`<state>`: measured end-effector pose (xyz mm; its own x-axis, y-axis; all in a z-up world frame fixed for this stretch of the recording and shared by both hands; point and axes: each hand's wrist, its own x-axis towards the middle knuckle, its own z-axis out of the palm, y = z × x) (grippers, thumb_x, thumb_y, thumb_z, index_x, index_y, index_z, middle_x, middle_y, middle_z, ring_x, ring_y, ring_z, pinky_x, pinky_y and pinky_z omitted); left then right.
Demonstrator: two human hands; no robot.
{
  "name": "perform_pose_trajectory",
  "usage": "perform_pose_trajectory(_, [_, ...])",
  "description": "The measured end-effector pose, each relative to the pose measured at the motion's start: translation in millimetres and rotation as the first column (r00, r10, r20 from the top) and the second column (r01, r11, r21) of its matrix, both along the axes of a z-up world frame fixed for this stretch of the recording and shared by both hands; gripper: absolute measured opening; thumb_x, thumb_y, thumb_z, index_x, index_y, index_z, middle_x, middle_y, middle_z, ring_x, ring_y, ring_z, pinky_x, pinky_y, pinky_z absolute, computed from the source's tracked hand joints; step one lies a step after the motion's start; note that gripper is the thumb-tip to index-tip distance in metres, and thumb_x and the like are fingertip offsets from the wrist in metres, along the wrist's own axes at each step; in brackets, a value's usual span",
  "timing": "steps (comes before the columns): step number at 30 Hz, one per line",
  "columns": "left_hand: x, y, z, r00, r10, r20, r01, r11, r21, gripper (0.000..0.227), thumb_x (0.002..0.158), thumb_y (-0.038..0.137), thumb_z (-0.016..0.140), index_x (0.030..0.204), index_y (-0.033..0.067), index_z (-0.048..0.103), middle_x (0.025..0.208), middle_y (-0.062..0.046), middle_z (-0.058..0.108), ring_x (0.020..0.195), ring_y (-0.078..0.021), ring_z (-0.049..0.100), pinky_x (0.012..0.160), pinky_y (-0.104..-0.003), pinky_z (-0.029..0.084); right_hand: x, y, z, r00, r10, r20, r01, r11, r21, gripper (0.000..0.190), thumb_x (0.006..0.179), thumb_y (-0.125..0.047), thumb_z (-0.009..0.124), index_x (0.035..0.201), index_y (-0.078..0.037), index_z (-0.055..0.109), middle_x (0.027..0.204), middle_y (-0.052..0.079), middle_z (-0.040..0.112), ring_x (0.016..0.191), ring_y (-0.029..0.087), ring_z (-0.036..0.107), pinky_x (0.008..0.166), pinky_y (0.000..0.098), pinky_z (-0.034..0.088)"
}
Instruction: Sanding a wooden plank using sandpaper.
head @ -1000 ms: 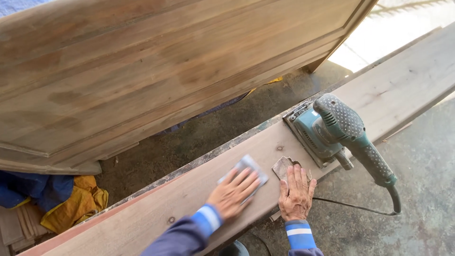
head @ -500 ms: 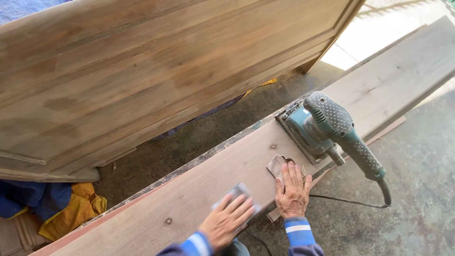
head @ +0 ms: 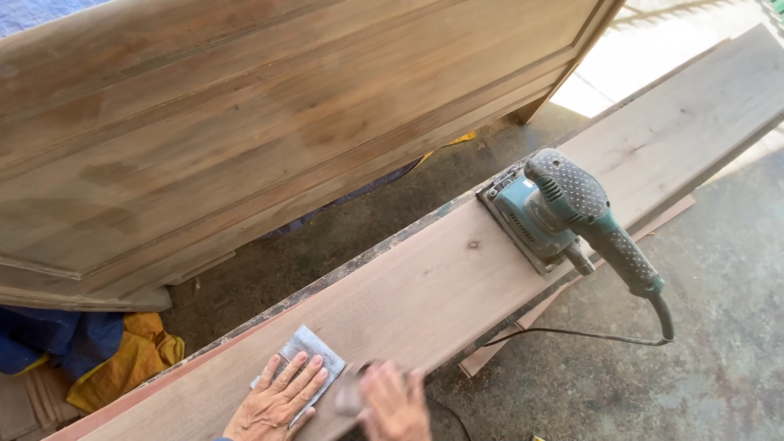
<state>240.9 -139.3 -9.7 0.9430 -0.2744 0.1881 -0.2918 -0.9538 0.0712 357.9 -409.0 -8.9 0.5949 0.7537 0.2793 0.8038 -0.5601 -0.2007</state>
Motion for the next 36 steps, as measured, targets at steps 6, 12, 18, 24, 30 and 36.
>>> perform_pose_trajectory(6, [-0.6, 2.0, -4.1, 1.000, 0.000, -0.003, 0.000, 0.995, -0.105, 0.069, 0.099, 0.056, 0.036, 0.158, 0.0225, 0.026, 0.163, 0.001, 0.026, 0.151, -0.0204, 0.016, 0.122, -0.048, 0.004, 84.0, -40.8, 18.0, 0.997, -0.060, 0.038, 0.061, 0.998, -0.035, 0.028, 0.098, -0.017, 0.047, 0.115, -0.020, 0.068, 0.135, 0.005, 0.068, 0.135, 0.028, 0.055, 0.114, 0.0657, 0.024])
perform_pose_trajectory(12, [-1.4, 4.7, 1.2, 0.999, 0.006, -0.042, -0.011, 0.992, -0.124, 0.069, 0.098, 0.055, 0.039, 0.158, 0.0229, 0.026, 0.163, 0.000, 0.026, 0.151, -0.0206, 0.017, 0.123, -0.049, 0.006, 62.5, -28.5, 15.3, 0.892, -0.449, 0.048, 0.450, 0.893, 0.001, 0.040, 0.106, -0.037, 0.038, 0.130, -0.019, 0.063, 0.143, 0.009, 0.060, 0.142, 0.033, 0.051, 0.119, 0.0724, 0.022])
perform_pose_trajectory(18, [-1.5, 3.3, -5.2, 0.999, 0.013, -0.031, -0.016, 0.995, -0.099, 0.069, 0.098, 0.054, 0.038, 0.159, 0.0227, 0.025, 0.164, 0.001, 0.024, 0.152, -0.0189, 0.015, 0.123, -0.050, 0.005, 15.0, -39.1, -21.6, 1.000, -0.025, -0.018, 0.024, 1.000, -0.012, 0.035, 0.108, -0.037, 0.043, 0.128, -0.017, 0.065, 0.137, 0.007, 0.067, 0.137, 0.034, 0.054, 0.106, 0.0768, 0.026])
perform_pose_trajectory(24, [-4.1, 3.9, -10.3, 1.000, 0.004, 0.000, -0.004, 0.994, -0.108, 0.067, 0.101, 0.056, 0.033, 0.159, 0.0237, 0.026, 0.165, 0.002, 0.023, 0.153, -0.0188, 0.014, 0.123, -0.049, 0.005, 155.0, -88.2, 14.2, 0.781, -0.606, 0.150, 0.618, 0.784, -0.055, 0.035, 0.099, -0.027, 0.051, 0.127, -0.015, 0.068, 0.134, 0.013, 0.069, 0.127, 0.035, 0.058, 0.108, 0.0764, 0.031])
perform_pose_trajectory(30, [-8.1, 7.0, -22.9, 1.000, -0.002, 0.022, 0.004, 0.995, -0.100, 0.062, 0.104, 0.053, 0.034, 0.157, 0.0211, 0.033, 0.165, -0.002, 0.027, 0.153, -0.0200, 0.018, 0.125, -0.051, 0.004, 21.1, -3.5, -28.3, 0.972, -0.140, -0.186, 0.106, 0.978, -0.180, 0.043, 0.078, -0.024, 0.041, 0.110, 0.000, 0.057, 0.102, 0.021, 0.058, 0.102, 0.035, 0.053, 0.095, 0.0556, 0.037])
perform_pose_trajectory(36, [3.4, -12.8, -60.2, 0.979, 0.032, 0.203, -0.013, 0.995, -0.096, 0.060, 0.106, 0.053, 0.033, 0.156, 0.0211, 0.037, 0.167, 0.001, 0.029, 0.157, -0.0197, 0.020, 0.129, -0.052, 0.003, 111.9, -51.1, 19.1, 0.992, 0.039, 0.116, -0.075, 0.945, 0.319, 0.023, 0.112, -0.032, 0.047, 0.105, -0.022, 0.067, 0.103, 0.000, 0.071, 0.118, 0.020, 0.067, 0.117, 0.0643, 0.022])
